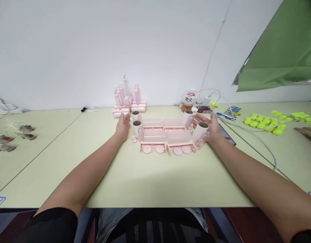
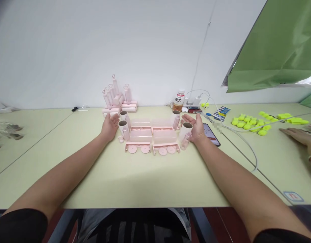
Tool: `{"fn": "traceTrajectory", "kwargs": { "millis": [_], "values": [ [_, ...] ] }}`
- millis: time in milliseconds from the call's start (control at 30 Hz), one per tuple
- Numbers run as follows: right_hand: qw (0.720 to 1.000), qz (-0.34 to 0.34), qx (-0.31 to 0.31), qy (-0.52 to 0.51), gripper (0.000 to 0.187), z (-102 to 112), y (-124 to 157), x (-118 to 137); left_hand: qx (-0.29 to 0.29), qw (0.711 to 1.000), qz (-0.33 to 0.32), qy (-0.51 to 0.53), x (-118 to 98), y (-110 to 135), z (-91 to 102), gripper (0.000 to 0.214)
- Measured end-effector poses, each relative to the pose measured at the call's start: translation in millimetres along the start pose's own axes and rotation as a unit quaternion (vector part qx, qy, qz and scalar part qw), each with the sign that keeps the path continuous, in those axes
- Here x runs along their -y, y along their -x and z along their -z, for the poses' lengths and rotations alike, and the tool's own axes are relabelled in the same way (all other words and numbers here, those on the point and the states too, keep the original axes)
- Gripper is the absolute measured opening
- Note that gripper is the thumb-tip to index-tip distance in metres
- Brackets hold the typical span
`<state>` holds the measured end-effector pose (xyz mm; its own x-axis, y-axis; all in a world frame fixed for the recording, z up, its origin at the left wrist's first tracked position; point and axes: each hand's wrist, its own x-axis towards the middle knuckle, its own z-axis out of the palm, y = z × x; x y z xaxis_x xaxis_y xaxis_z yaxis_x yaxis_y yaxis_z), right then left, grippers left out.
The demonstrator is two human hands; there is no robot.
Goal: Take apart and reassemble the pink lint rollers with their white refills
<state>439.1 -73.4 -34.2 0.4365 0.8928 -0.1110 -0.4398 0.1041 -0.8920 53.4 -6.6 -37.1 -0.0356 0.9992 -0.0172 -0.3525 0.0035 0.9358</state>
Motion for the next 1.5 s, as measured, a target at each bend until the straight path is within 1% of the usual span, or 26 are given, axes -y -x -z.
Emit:
{"fn": "traceTrajectory", "kwargs": {
  "millis": [100,200,267,333,500,733,967,1100,1300,1500],
  "values": [
    [0.999,-0.024,0.036,-0.024,0.065,-4.6,-14.2,-0.9,0.025,0.998,0.014,0.059,3.0,-15.2,-8.4,0.065],
    [0.995,-0.045,0.087,-0.037,0.063,-7.5,-18.9,-3.2,0.052,0.995,0.026,0.084,5.9,-21.8,-15.5,0.066],
    [0.991,-0.055,0.116,-0.038,0.060,-8.8,-17.7,-5.3,0.050,0.994,0.032,0.090,6.5,-23.0,-18.1,0.063],
    [0.989,-0.061,0.130,-0.044,0.058,-10.3,-14.9,-7.3,0.041,0.994,0.036,0.091,6.0,-23.3,-19.1,0.062],
    [0.989,-0.051,0.118,-0.079,0.053,-19.2,-6.0,-10.6,0.032,0.996,0.032,0.079,4.8,-24.0,-20.7,0.060],
    [0.987,-0.052,0.100,-0.115,0.047,-41.2,6.1,-16.2,0.010,0.996,0.032,0.087,4.5,-20.5,-25.4,0.052],
    [0.989,-0.046,0.082,-0.115,0.049,-57.2,7.2,-24.5,0.024,0.990,0.063,0.123,1.1,-16.9,-26.2,0.051],
    [0.990,-0.046,0.078,-0.109,0.049,-62.2,5.7,-28.5,0.022,0.990,0.052,0.126,-1.8,-17.6,-21.4,0.054],
    [0.992,-0.048,0.067,-0.097,0.040,-71.1,2.0,-36.8,-0.002,0.991,0.055,0.123,-8.9,-15.6,-9.0,0.050],
    [0.993,-0.050,0.060,-0.083,0.040,-79.7,-0.3,-44.9,0.000,0.991,0.052,0.123,-12.4,-13.5,2.8,0.048]
  ]
}}
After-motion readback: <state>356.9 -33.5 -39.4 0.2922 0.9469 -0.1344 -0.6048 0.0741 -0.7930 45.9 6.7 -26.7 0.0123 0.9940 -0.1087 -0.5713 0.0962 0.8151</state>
